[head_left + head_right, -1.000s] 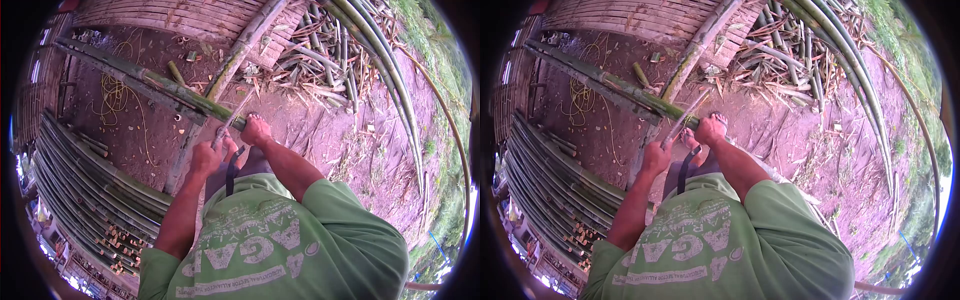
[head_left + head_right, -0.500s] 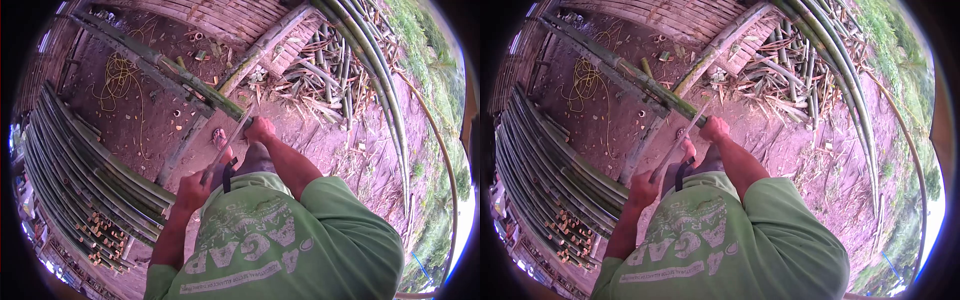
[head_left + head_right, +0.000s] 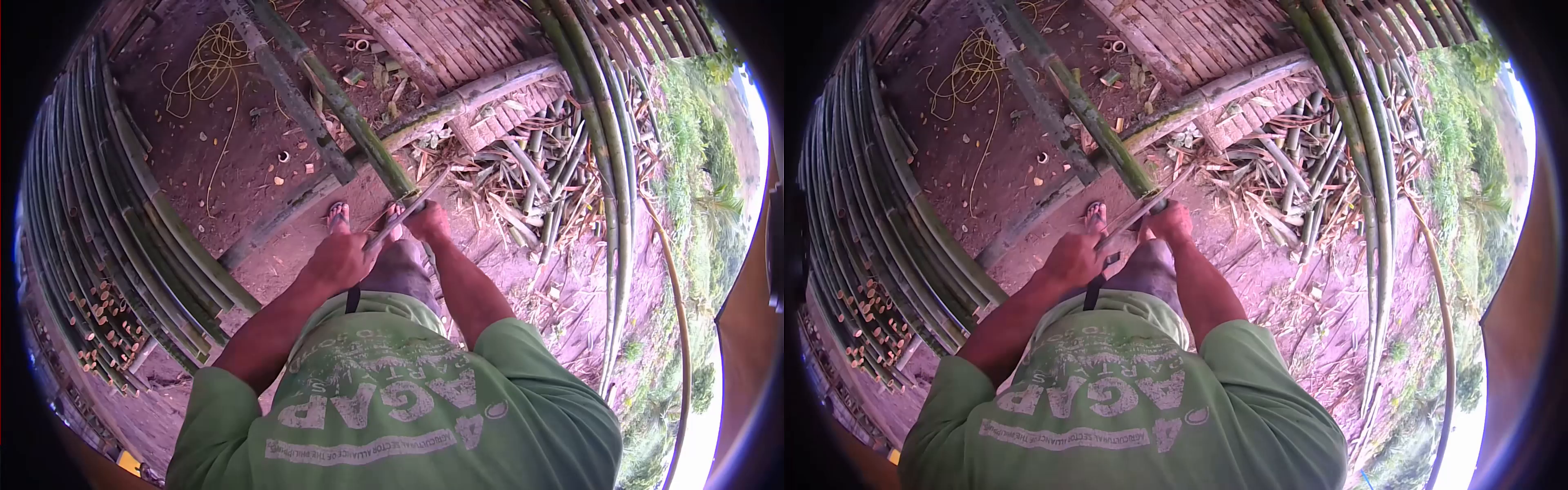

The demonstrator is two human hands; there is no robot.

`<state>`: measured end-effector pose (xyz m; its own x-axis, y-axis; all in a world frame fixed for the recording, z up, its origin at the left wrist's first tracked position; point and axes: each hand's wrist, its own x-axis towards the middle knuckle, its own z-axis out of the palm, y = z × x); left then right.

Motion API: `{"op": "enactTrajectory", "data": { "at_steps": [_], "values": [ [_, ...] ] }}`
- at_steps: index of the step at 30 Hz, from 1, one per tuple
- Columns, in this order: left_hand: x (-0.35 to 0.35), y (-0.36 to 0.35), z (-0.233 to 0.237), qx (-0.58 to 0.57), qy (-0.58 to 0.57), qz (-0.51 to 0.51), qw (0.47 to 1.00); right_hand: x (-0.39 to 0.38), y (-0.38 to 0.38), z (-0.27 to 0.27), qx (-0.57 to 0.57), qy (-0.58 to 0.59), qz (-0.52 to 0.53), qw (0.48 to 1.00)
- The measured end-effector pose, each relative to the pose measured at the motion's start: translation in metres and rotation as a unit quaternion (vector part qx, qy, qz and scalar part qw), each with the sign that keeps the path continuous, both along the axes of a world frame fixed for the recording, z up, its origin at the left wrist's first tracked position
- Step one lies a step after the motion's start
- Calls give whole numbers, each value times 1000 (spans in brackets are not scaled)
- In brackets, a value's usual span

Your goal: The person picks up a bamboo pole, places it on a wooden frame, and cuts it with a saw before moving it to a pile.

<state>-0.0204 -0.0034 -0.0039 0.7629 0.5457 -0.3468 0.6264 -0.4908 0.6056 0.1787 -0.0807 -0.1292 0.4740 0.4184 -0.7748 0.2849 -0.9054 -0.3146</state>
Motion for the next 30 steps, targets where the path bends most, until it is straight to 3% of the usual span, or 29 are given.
{"op": "enactTrajectory", "data": {
  "at_steps": [3, 5, 9, 10, 12, 13, 15, 17, 18, 19, 22, 25, 30],
  "values": [
    [-55, -3, 65, -72, 38, 22, 996, 4, -1, 2, -24, 20, 39, 999],
    [-57, -2, 70, -73, 54, 24, 996, -4, -5, -22, -26, 3, 74, 997],
    [-12, -8, 25, -58, 69, 3, 996, 15, 5, -25, -58, 58, 8, 997],
    [13, -5, 2, -63, 120, 6, 991, 20, 7, -20, -51, 132, 86, 986],
    [33, -7, -37, -75, 172, -7, 982, -17, -14, -50, -26, 130, 243, 961],
    [37, 3, -56, -73, 169, -19, 983, -24, -31, -83, -11, 129, 137, 982],
    [16, 10, -106, -27, 122, -33, 992, 4, -56, -36, -104, 46, 79, 990],
    [-2, 16, -84, -100, 137, -8, 985, 41, -107, -20, -119, 2, 39, 992],
    [-9, 19, -73, -109, 213, -26, 971, 59, -138, -21, -119, -13, 43, 992],
    [-32, 18, -85, -110, 201, -40, 973, 83, -161, -19, -118, -27, 54, 991],
    [-53, 16, -60, -94, 250, -58, 962, 153, -196, 26, -142, -68, 66, 985],
    [-65, 15, -52, -87, 285, -73, 952, 229, -166, 104, -165, -125, 136, 969],
    [-61, 9, -31, -88, 308, -37, 947, 325, -94, 196, 8, -364, 261, 894]
  ]
}}
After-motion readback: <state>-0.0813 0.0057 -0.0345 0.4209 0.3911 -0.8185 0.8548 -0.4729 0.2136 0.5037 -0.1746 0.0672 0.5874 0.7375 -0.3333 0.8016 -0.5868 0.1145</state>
